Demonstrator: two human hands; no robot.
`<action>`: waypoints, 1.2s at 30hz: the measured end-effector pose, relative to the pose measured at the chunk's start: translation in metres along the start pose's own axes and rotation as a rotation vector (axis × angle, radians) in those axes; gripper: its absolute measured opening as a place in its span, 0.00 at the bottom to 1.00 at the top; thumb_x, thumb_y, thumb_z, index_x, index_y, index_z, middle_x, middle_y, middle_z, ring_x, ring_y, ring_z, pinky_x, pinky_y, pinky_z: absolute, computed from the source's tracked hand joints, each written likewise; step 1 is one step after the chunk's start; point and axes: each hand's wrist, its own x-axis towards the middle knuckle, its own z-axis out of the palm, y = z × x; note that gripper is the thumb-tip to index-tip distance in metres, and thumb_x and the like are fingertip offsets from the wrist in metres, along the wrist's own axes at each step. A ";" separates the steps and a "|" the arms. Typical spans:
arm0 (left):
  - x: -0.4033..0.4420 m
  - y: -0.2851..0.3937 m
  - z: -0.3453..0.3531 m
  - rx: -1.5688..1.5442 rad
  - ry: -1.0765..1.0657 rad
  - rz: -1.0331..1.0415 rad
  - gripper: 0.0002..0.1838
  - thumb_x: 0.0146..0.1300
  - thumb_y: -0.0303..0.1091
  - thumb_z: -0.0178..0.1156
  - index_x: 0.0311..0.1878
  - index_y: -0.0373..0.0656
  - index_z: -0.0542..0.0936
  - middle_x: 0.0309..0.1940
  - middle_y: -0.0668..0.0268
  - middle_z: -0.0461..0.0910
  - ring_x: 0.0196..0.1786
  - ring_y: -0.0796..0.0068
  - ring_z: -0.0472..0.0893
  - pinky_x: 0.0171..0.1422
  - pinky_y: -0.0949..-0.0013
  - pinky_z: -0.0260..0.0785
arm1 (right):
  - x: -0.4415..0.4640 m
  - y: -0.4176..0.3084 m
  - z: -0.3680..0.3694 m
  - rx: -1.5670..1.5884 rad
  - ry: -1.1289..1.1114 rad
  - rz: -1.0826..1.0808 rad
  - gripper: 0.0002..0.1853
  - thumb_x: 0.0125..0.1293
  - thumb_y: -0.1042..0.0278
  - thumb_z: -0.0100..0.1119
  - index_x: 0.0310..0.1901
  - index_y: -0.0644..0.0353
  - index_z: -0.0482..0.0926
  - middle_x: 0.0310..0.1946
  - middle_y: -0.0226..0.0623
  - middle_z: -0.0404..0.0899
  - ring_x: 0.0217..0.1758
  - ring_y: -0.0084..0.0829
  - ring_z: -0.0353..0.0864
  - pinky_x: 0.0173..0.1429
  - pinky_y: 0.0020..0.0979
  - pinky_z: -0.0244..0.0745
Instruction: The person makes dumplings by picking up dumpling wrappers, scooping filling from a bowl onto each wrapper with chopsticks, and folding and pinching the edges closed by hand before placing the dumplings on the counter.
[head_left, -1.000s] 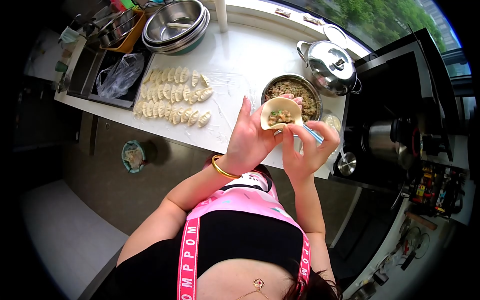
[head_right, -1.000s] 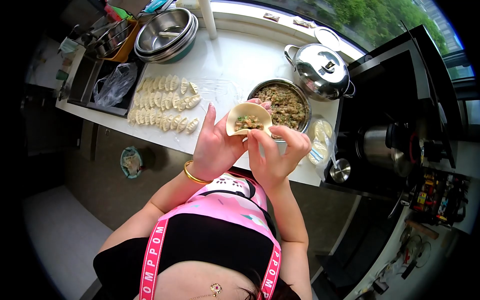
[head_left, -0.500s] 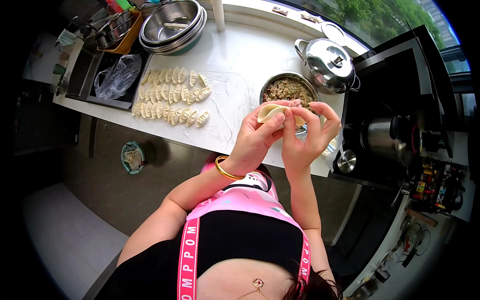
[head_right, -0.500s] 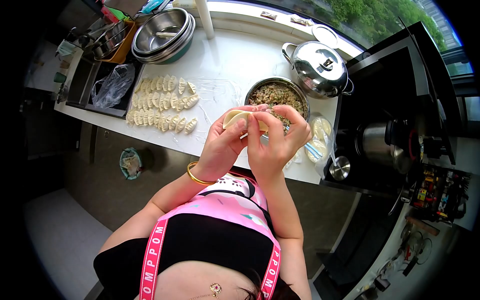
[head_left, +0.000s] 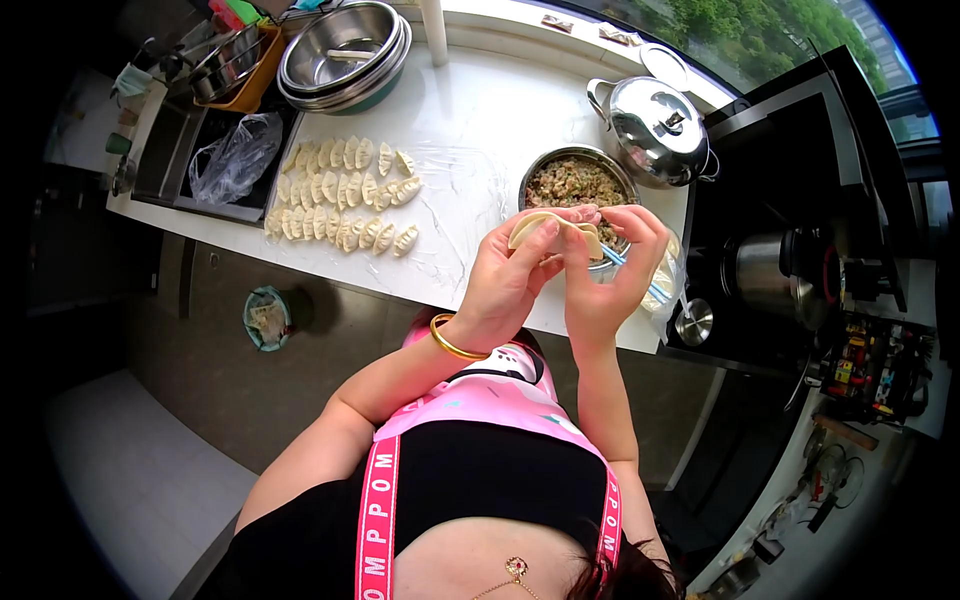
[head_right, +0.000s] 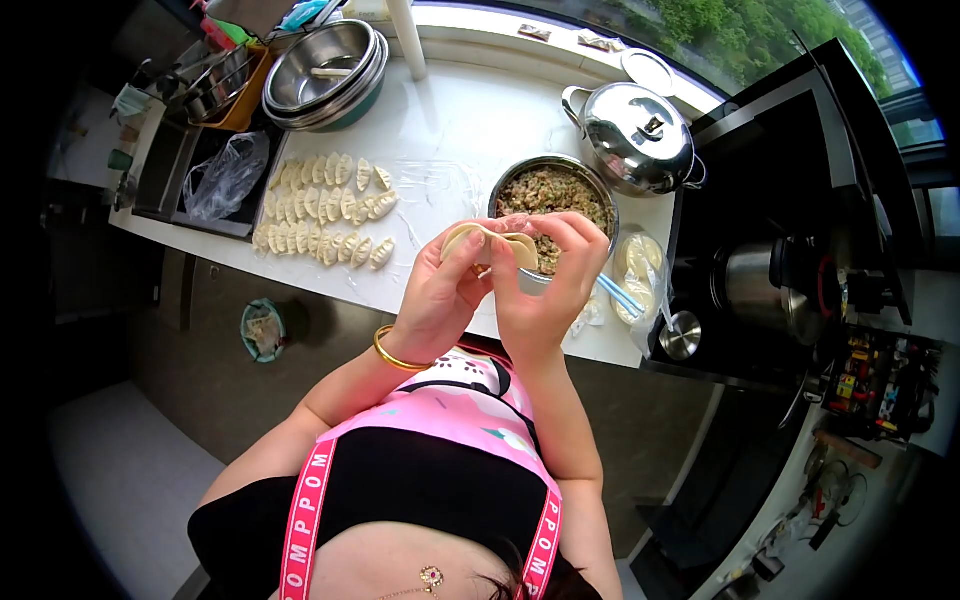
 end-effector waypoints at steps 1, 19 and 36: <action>0.000 0.001 0.000 0.016 -0.026 0.006 0.13 0.72 0.35 0.55 0.53 0.38 0.79 0.59 0.58 0.77 0.59 0.71 0.77 0.64 0.64 0.70 | -0.001 0.001 -0.001 0.133 -0.032 0.104 0.15 0.60 0.72 0.68 0.46 0.62 0.75 0.45 0.36 0.72 0.48 0.32 0.73 0.49 0.31 0.70; 0.003 0.024 -0.011 1.111 -0.034 0.547 0.12 0.59 0.20 0.66 0.47 0.36 0.82 0.43 0.63 0.78 0.44 0.76 0.80 0.44 0.75 0.78 | -0.013 0.001 -0.007 0.768 -0.066 0.554 0.06 0.66 0.76 0.62 0.42 0.65 0.76 0.40 0.33 0.75 0.39 0.19 0.77 0.33 0.20 0.75; 0.005 0.025 -0.009 1.111 -0.083 0.496 0.06 0.59 0.20 0.65 0.40 0.36 0.83 0.37 0.63 0.80 0.38 0.78 0.81 0.36 0.78 0.77 | -0.019 0.002 -0.010 0.679 -0.078 0.513 0.05 0.65 0.75 0.64 0.40 0.64 0.80 0.41 0.31 0.74 0.41 0.19 0.77 0.34 0.18 0.77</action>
